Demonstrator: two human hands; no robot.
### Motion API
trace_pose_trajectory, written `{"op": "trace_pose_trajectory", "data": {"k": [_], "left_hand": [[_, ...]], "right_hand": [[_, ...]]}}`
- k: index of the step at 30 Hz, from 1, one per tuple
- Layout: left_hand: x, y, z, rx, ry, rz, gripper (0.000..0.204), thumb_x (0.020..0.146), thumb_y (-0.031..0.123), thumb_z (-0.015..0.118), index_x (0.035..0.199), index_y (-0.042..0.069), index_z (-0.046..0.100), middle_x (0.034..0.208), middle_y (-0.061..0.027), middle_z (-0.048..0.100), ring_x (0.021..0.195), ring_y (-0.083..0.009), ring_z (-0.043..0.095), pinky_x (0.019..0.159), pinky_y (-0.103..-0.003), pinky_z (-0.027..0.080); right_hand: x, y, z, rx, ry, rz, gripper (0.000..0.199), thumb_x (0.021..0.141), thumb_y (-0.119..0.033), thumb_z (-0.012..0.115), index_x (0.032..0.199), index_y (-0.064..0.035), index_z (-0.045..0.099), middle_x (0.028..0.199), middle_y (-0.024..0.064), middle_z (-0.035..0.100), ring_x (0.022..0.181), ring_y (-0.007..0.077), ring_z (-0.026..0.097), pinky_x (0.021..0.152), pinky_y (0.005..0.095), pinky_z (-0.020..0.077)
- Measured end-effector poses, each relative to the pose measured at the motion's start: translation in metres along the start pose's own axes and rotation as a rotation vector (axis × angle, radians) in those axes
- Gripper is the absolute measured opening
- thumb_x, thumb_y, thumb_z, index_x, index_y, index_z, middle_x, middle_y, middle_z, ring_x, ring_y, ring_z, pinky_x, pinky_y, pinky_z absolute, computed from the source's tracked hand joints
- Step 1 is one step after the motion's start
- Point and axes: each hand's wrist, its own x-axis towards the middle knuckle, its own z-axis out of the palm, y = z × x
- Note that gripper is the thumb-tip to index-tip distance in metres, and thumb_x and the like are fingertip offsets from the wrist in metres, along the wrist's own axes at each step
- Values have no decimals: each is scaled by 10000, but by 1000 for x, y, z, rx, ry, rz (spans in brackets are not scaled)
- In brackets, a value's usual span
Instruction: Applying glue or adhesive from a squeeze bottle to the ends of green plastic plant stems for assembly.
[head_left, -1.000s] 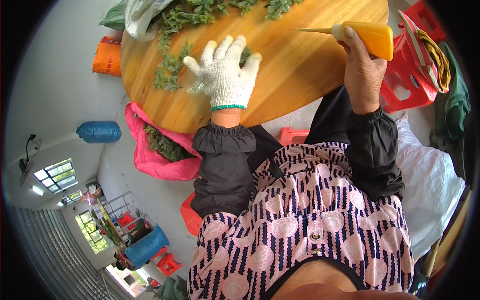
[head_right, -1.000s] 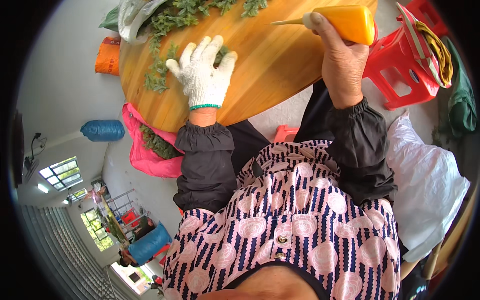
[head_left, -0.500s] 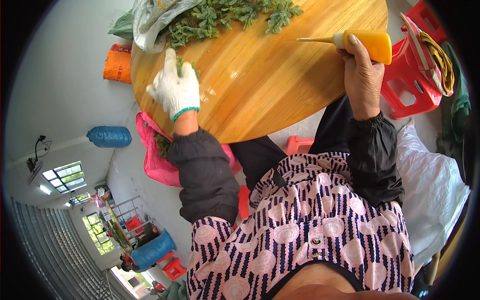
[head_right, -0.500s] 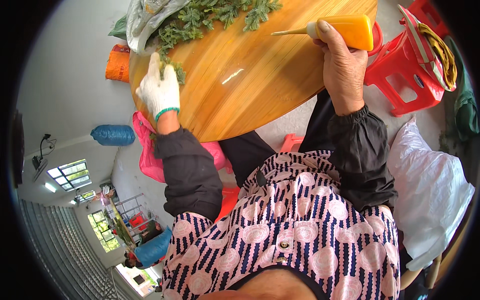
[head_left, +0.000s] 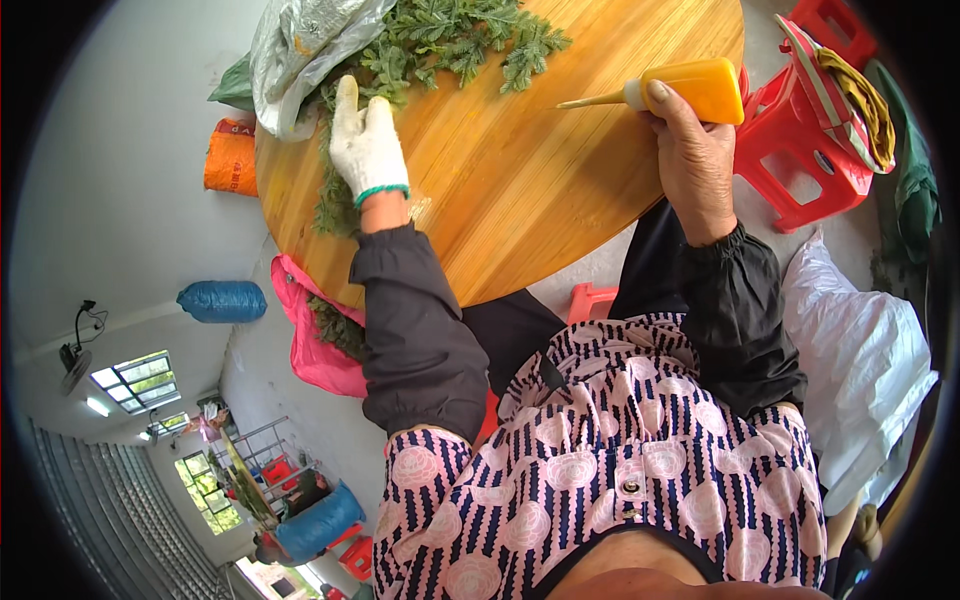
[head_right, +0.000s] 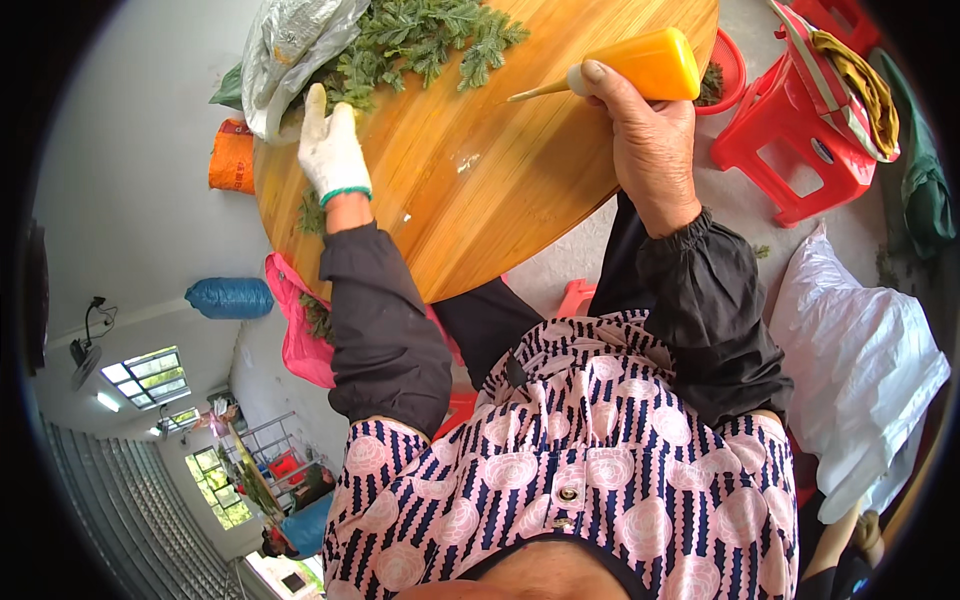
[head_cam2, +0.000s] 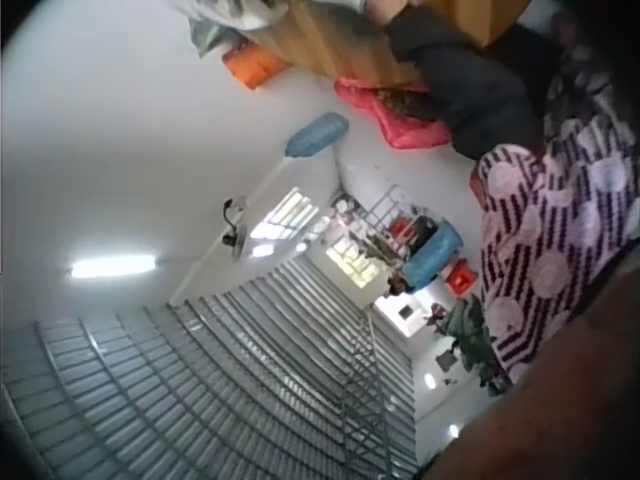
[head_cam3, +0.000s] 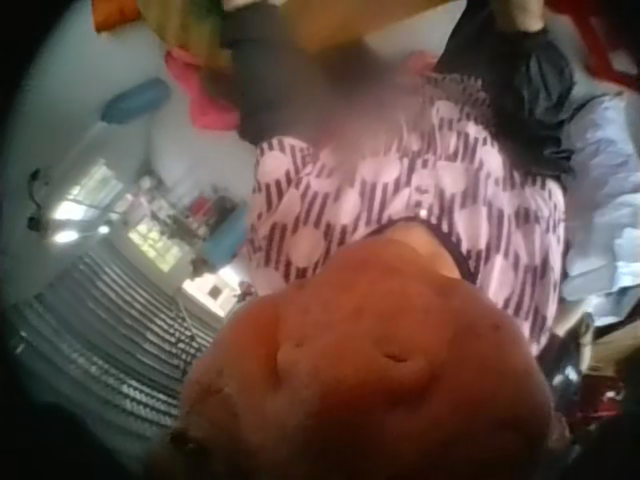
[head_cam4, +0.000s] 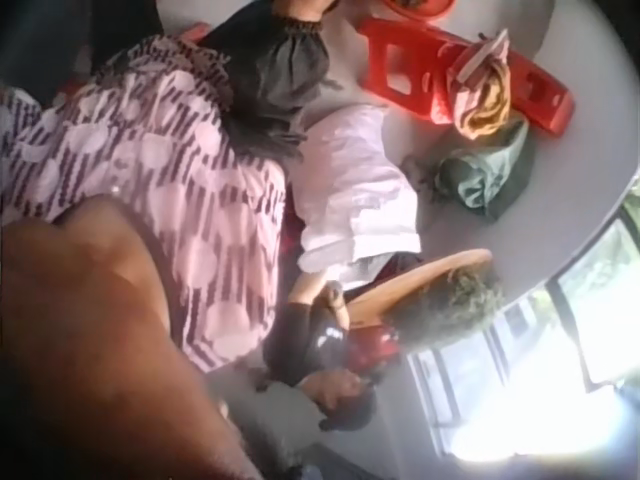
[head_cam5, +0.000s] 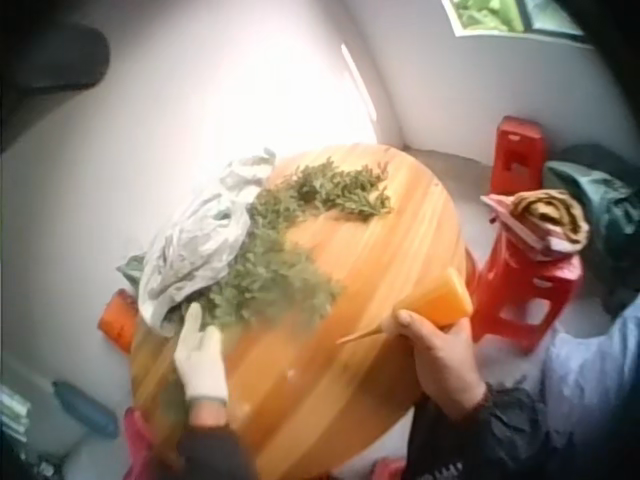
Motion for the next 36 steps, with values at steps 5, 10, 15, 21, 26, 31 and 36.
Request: {"op": "trace_pose_trajectory", "data": {"k": [5, 10, 15, 21, 26, 31, 36], "left_hand": [[4, -3, -33, -189, -275, -181, 558, 942, -41, 605, 1493, 15, 532, 1273, -50, 663, 954, -102, 638, 867, -264, 529], [-19, 46, -18, -20, -221, -114, 575, 933, -25, 623, 1498, -16, 516, 1405, -51, 620, 950, -57, 564, 885, -218, 468], [-41, 42, -23, -239, -171, -87, 557, 943, 10, 624, 1491, -7, 526, 1408, -57, 610, 1072, -90, 621, 928, -245, 496], [-51, 38, -23, 344, -125, -86, 533, 947, 28, 635, 1472, -2, 549, 1290, -45, 668, 906, -76, 605, 786, -226, 486], [-69, 61, -35, -44, 24, -7, 488, 974, 67, 602, 1460, 37, 573, 1378, -48, 623, 1075, -136, 601, 1038, -319, 478], [-107, 47, -41, -108, -8, -178, 512, 959, 20, 591, 1465, -38, 537, 1490, -136, 573, 1325, -216, 562, 1104, -329, 446], [-162, 41, -18, 15, -33, -195, 475, 967, 18, 615, 1422, -98, 547, 1439, -184, 610, 1236, -211, 629, 1029, -315, 493]], "right_hand": [[0, 9, 13, 139, -28, -10, 221, 897, -112, 808, 1056, -17, 689, 972, 19, 722, 843, 104, 667, 794, 258, 531], [0, 0, 10, 126, -47, -14, 199, 909, -117, 795, 1050, -23, 691, 986, 33, 734, 876, 118, 697, 792, 263, 543], [4, 4, 5, 47, -8, -25, 223, 905, -168, 811, 1039, -17, 715, 923, 25, 727, 850, 107, 683, 778, 262, 540], [2, 2, 4, 49, 2, -7, 259, 904, -197, 820, 1054, -18, 707, 956, 20, 718, 838, 102, 664, 781, 259, 537], [8, 6, -4, 98, -29, -20, 245, 910, -174, 812, 1066, -18, 706, 961, 25, 718, 850, 104, 670, 786, 265, 539], [14, 12, -17, 69, -53, -30, 331, 926, -168, 799, 1196, -34, 663, 1100, 47, 703, 1001, 146, 682, 879, 314, 533], [15, 13, -20, 68, -75, -22, 344, 928, -170, 799, 1209, -28, 660, 1109, 49, 705, 1012, 152, 685, 890, 312, 536]]}}
